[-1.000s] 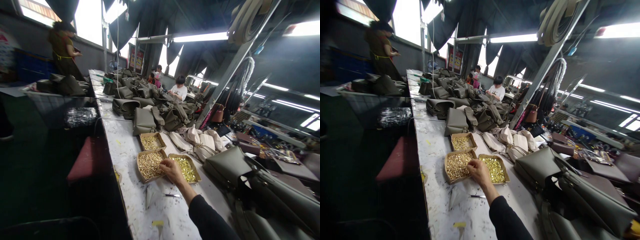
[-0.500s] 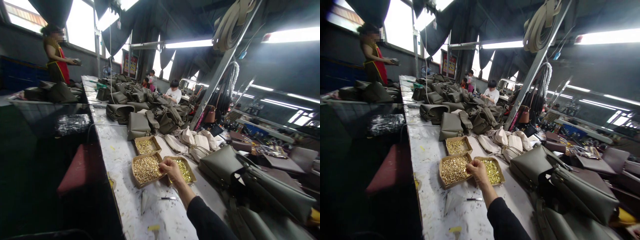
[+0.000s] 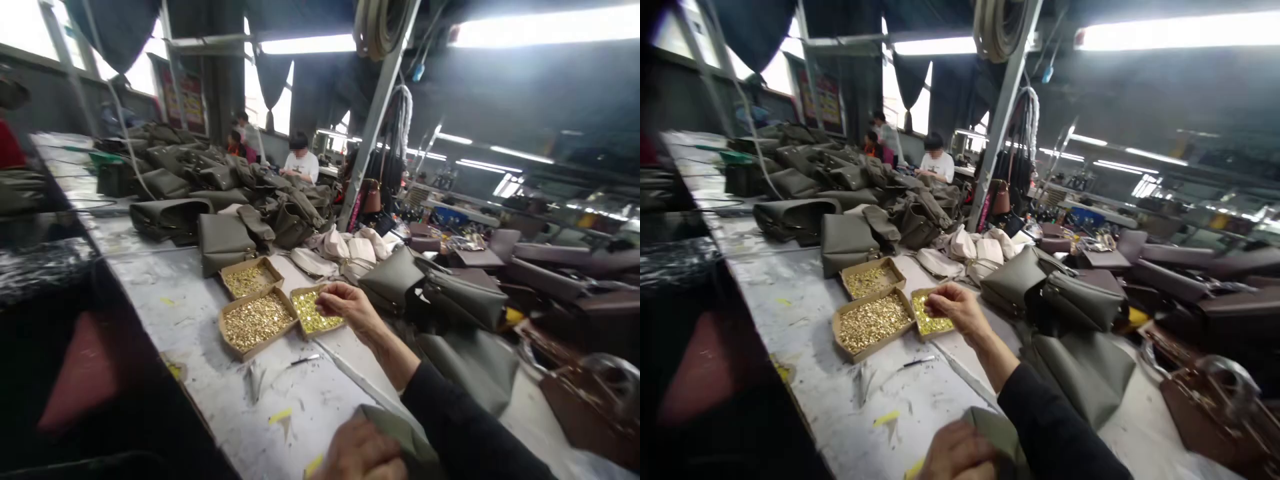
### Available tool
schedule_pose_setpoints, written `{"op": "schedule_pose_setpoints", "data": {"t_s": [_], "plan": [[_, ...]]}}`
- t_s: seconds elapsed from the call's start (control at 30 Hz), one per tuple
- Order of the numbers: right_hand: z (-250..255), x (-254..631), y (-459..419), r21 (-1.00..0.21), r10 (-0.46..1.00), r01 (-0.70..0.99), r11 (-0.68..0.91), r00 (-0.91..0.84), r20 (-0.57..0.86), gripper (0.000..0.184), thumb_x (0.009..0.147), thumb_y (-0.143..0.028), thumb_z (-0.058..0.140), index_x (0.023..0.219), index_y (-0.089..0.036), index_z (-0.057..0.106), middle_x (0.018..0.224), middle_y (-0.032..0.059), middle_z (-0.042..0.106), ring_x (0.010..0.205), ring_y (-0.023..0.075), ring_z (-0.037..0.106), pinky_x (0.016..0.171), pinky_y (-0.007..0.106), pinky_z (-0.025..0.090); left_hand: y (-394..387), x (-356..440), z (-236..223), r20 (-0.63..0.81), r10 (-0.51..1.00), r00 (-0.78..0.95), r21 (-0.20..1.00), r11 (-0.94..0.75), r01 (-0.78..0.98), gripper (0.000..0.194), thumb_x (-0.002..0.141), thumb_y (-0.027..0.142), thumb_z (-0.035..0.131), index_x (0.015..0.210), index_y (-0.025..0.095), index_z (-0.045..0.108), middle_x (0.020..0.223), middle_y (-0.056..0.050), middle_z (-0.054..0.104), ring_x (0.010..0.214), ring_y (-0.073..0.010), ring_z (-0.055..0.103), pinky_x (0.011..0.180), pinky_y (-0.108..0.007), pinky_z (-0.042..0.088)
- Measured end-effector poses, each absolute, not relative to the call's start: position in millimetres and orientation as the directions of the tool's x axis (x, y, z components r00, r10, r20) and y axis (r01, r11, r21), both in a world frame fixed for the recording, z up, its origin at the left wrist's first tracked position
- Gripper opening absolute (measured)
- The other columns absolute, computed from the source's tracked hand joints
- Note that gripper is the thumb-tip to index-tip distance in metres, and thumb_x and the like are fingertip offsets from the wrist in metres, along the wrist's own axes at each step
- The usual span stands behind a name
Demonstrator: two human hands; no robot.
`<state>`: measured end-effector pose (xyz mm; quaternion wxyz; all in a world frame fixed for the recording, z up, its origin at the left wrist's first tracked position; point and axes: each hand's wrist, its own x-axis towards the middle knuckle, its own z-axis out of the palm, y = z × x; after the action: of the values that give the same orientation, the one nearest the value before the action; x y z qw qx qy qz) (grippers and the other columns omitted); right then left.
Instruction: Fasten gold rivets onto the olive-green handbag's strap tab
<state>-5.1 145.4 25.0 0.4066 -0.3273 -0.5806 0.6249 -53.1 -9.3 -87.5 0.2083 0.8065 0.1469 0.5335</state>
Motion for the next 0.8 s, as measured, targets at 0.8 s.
{"op": "schedule_pose_setpoints", "data": {"t_s": [0.8], "plan": [[-7, 177, -16, -0.968, 0.92, 0.191, 0.162, -0.383, 0.079, 0.01, 0.091, -0.024, 0.072, 0.088, -0.018, 0.08, 0.083, 0.0012, 0.068, 0.077, 0.0154, 0.063, 0.072, 0.025, 0.045, -13, -32, -74, 0.877, 0.262, 0.402, 0.18, -0.956, 0.23, 0.014, 0.092, 0.001, 0.057, 0.102, 0.01, 0.062, 0.107, -0.009, 0.056, 0.102, -0.0207, 0.064, 0.075, -0.035, 0.061]]}}
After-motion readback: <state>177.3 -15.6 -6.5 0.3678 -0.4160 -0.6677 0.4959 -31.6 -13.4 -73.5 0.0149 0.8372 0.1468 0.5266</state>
